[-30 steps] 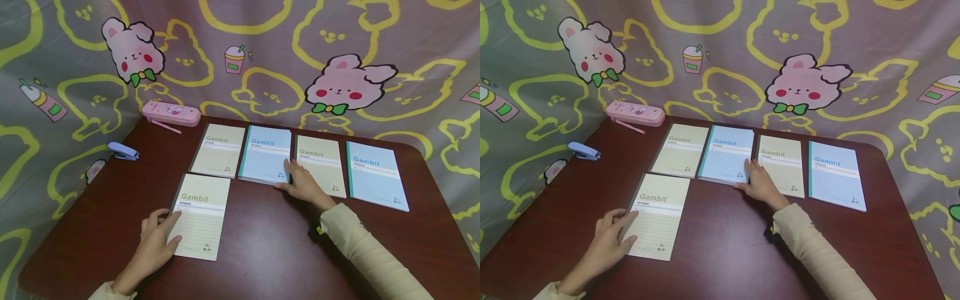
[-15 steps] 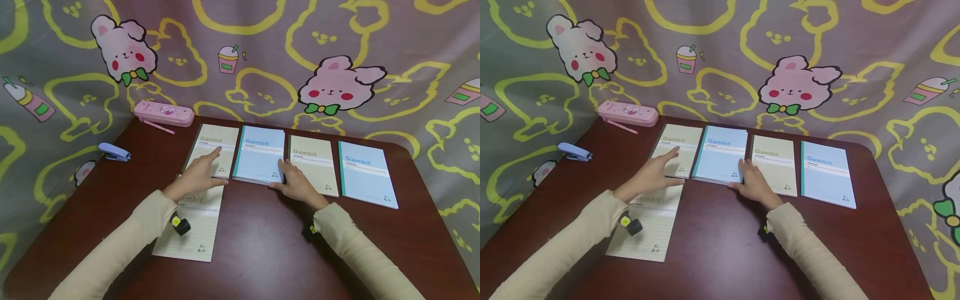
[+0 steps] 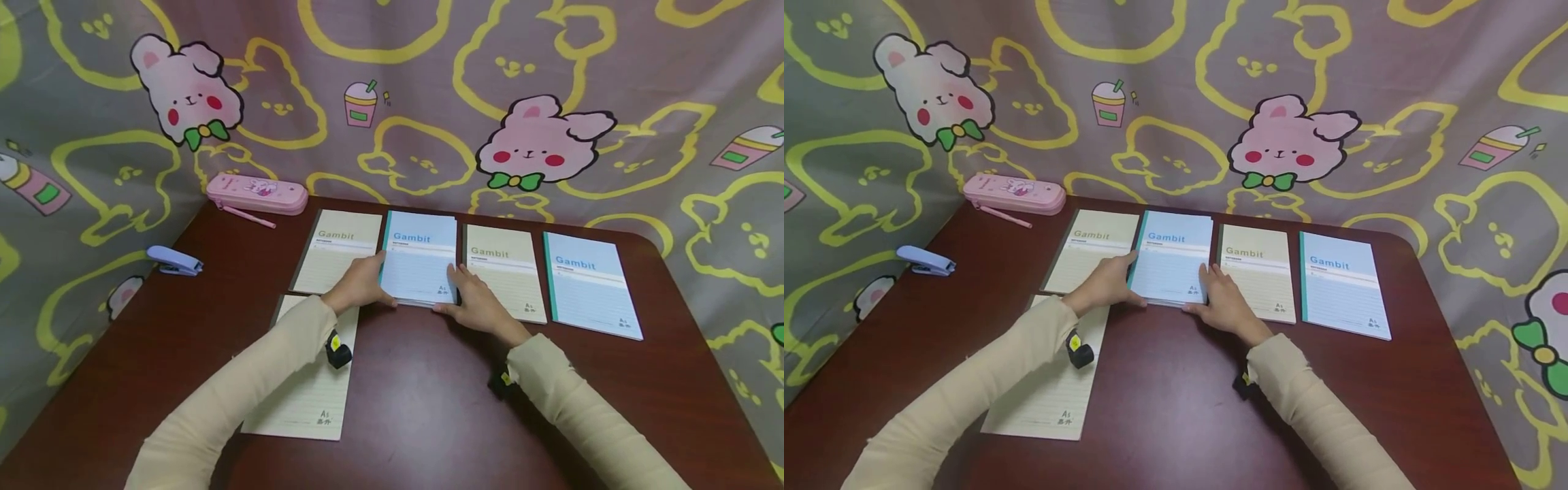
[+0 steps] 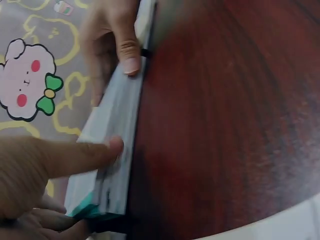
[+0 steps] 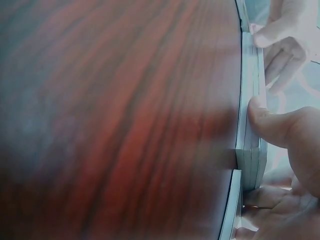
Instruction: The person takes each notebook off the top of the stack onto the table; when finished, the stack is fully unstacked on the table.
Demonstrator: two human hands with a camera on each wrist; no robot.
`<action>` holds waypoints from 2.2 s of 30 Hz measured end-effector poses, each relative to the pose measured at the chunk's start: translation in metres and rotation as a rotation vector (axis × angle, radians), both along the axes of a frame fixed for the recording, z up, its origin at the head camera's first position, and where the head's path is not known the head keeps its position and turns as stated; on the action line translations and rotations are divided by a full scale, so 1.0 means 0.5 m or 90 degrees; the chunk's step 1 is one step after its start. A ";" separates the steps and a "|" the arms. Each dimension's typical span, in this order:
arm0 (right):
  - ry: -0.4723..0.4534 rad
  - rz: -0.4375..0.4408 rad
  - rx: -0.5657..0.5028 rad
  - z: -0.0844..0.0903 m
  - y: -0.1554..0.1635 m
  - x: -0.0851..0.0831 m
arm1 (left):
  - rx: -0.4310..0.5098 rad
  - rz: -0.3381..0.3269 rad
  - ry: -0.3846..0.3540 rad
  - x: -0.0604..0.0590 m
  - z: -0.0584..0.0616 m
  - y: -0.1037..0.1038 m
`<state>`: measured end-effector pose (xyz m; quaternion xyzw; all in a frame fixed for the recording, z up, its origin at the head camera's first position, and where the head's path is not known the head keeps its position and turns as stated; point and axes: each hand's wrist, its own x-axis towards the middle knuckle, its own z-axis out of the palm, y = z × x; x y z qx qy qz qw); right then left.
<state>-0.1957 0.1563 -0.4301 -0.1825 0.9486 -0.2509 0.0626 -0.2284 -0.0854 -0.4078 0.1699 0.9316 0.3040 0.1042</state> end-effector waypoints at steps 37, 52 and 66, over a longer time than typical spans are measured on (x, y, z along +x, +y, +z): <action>0.042 -0.208 -0.107 0.005 -0.010 -0.033 | 0.031 0.056 0.022 0.008 -0.034 -0.015; -0.270 -0.229 -0.447 0.014 0.027 -0.067 | 0.084 0.062 0.022 0.003 -0.046 -0.025; -0.204 -0.209 -0.519 0.082 0.099 0.072 | 0.090 0.072 0.030 0.004 -0.046 -0.023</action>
